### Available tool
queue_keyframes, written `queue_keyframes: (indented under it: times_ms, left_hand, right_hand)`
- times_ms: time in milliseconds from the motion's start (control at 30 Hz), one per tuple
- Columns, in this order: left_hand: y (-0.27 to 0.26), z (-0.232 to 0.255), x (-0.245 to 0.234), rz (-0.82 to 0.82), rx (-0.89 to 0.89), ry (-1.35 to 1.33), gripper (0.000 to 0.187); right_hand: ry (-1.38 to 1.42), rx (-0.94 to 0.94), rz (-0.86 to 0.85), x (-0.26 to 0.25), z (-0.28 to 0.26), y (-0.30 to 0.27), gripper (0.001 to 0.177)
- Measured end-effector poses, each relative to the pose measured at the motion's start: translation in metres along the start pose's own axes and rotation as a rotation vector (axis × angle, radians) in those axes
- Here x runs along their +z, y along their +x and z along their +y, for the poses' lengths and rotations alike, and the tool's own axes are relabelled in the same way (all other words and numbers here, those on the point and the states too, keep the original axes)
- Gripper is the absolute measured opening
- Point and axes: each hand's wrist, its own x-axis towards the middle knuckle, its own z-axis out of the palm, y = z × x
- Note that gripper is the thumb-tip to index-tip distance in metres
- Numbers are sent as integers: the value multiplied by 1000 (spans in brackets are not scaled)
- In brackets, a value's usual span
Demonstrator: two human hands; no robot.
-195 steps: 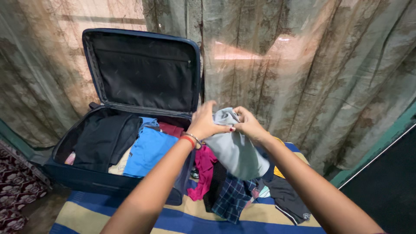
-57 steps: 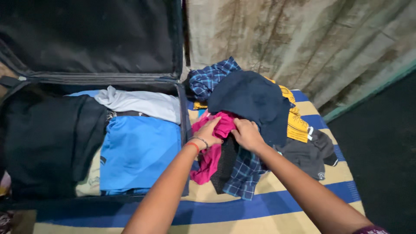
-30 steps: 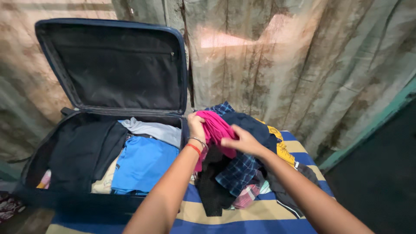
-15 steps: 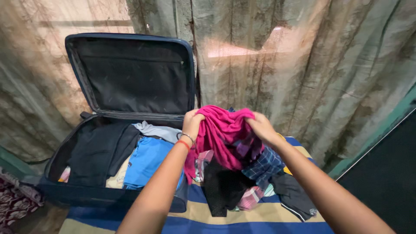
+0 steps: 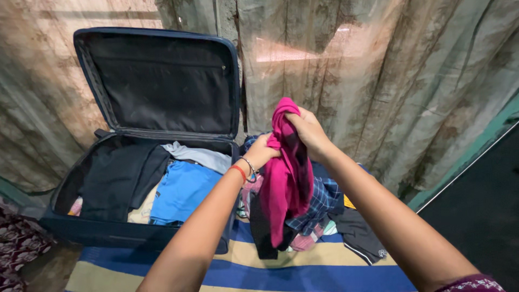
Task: The person folds various clothing items by hand and packs them one by one into an open suitcase.
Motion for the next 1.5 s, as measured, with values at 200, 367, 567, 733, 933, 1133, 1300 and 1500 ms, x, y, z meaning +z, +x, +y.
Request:
queue_keyframes:
  times_ms: [200,367,567,733,933,1133,1300,1500]
  left_hand:
    - [-1,10,-29,442,42,-135,37]
    - [-14,32,-36,574,-13,-321,31]
    - [-27,17,-41,600,54,-300,30]
    - [-30,-7,-45,629,-82,-195,29]
    - [-38,-13,-22,277,-278,-119,48]
    - [-27,-9,-1,249,-241,102,99]
    - [-14,-12,-7,40,-144,123,59]
    - [2,-6,-20,224,-205,114,17]
  right_hand:
    - [-305,-87,-31,-14,19,-23,51]
    - [-548,241,-415,-48,85,-68,77]
    - [-566,374,-175,-83,151,-65,36]
    - [-364,342,111,-63,113,-45,33]
    - [-1,205,133,-21,42,-21,22]
    - [-128,121,-21,2,-10,-25,25]
    - [-263,7,-138,-17,0,-19,42]
    - [-600,-297,10,-61,8,-2,36]
